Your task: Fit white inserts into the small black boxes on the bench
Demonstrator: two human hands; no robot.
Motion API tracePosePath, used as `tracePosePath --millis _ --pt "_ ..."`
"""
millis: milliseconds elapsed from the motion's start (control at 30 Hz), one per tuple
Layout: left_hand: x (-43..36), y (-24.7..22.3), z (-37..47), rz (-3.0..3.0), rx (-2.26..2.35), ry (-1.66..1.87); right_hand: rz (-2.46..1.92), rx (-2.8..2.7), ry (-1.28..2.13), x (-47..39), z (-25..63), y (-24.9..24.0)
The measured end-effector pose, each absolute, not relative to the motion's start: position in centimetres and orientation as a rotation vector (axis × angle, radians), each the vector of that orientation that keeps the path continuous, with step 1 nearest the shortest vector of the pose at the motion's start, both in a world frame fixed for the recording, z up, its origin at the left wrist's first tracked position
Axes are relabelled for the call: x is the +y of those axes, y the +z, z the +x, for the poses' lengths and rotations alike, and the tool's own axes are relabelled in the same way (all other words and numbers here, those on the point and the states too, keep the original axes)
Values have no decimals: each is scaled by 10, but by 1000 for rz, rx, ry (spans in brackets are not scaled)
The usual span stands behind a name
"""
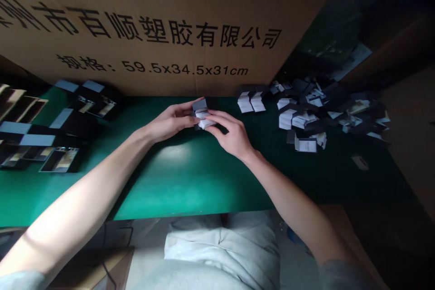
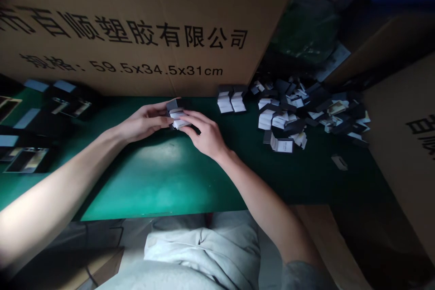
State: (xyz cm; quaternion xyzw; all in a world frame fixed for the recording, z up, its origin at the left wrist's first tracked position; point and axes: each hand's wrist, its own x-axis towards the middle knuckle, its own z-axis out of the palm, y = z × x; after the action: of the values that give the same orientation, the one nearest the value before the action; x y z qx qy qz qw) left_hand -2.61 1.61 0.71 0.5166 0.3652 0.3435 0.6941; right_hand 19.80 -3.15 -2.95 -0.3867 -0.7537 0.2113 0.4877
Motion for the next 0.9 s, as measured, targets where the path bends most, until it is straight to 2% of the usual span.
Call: tracePosePath --millis 900 --pt "20 4 -29 1360 816 720 -1000 -1847 462 -33 197 -31"
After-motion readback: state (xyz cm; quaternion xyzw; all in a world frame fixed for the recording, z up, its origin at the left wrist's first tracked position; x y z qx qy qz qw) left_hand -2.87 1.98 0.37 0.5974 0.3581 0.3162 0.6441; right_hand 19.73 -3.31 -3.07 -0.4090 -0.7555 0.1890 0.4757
